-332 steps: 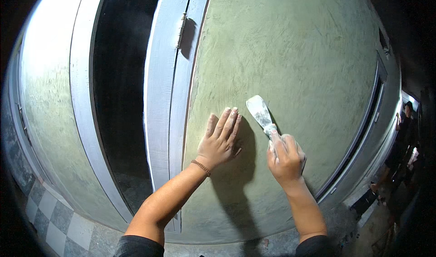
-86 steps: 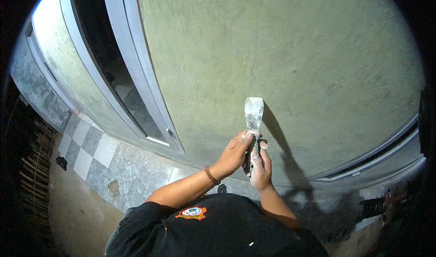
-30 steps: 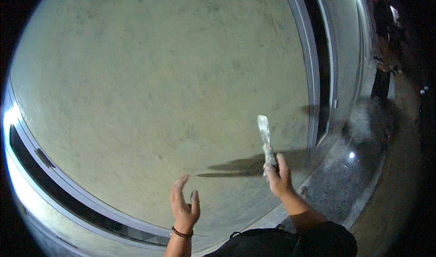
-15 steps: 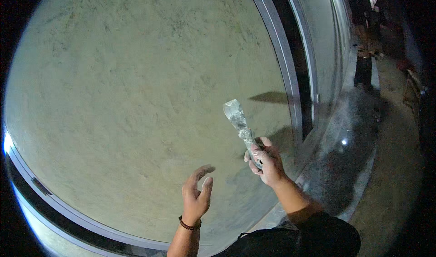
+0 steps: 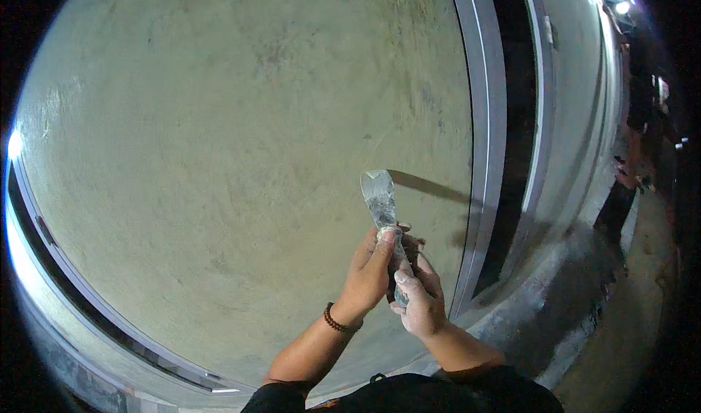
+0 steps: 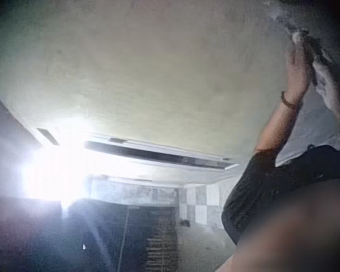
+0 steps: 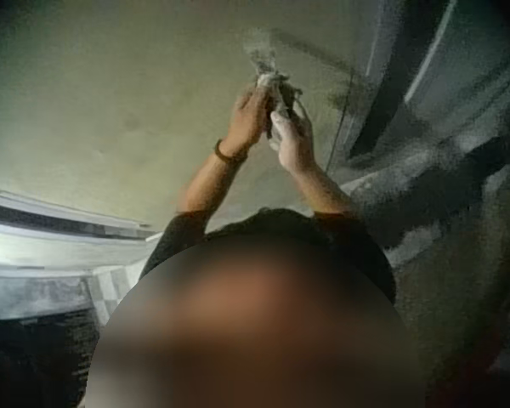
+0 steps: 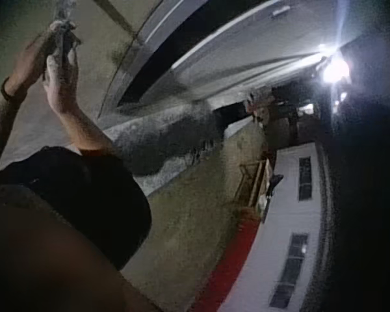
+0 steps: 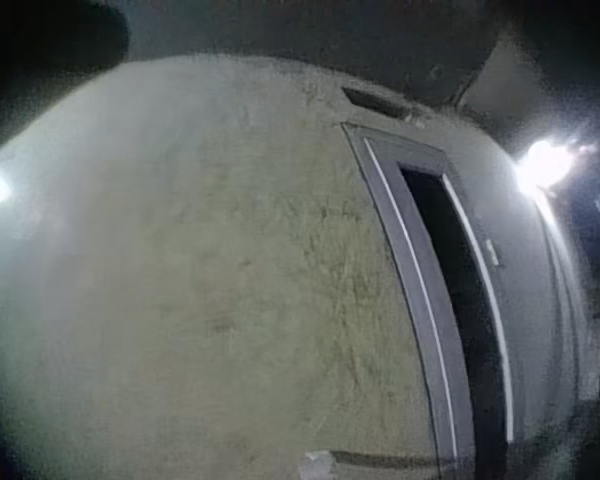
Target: The person applies plaster to an exterior wall using a trowel, smoothing the surface in repeated strokes. The person works on a vertical wall section next to a metal door, occasionally touching the wall with a hand to check the finish.
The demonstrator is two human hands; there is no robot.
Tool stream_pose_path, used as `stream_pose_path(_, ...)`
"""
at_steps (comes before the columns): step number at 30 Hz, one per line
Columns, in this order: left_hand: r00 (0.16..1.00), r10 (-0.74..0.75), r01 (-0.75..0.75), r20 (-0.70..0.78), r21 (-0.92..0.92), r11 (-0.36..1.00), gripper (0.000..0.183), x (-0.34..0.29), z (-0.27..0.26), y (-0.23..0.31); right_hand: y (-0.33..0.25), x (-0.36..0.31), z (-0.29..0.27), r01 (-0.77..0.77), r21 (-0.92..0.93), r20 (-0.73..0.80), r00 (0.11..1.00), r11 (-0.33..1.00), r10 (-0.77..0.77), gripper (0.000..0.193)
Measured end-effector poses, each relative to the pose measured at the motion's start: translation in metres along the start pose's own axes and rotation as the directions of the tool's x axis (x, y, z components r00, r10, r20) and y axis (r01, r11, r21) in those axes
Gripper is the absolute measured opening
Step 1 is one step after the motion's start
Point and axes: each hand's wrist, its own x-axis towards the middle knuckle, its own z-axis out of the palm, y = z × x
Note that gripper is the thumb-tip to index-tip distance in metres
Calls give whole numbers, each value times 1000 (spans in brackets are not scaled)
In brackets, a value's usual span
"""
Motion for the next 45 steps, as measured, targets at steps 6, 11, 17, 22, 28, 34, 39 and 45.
stream_pose_path(6, 996, 42, -45, -80, -42, 998, 41, -27, 0, 20, -7, -14, 7, -384, 108, 99, 922, 917, 375, 39)
stream_pose_path(11, 989, 99, -106, -106, -64, 992, 38, -28, 12, 20, -10, -12, 0, -292, 49, 232, 934, 955, 273, 36)
stream_pose_path(17, 977, 156, -156, -146, 12, 988, 41, -26, 17, 23, -14, -8, -7, -173, -22, 286, 943, 985, 172, 29)
stream_pose_path(22, 985, 50, -58, -166, -41, 997, 41, -33, 19, 15, -15, -15, -7, -205, -54, 325, 922, 977, 212, 30)
stream_pose_path(28, 982, 76, -104, -173, -157, 982, 44, -29, 19, 15, -19, -14, -11, -219, -52, 322, 920, 974, 224, 30)
stream_pose_path(34, 982, 46, -82, -181, -195, 977, 45, -26, 23, 16, -25, -12, -10, -231, -87, 291, 924, 969, 246, 21)
stream_pose_path(39, 982, 37, -76, -186, -206, 976, 45, -28, 21, 15, -26, -13, -8, -269, -143, 262, 918, 952, 298, 21)
stream_pose_path(45, 972, 111, -139, -207, -127, 982, 45, -26, 20, 17, -23, -10, -7, -229, -38, 273, 934, 973, 230, 15)
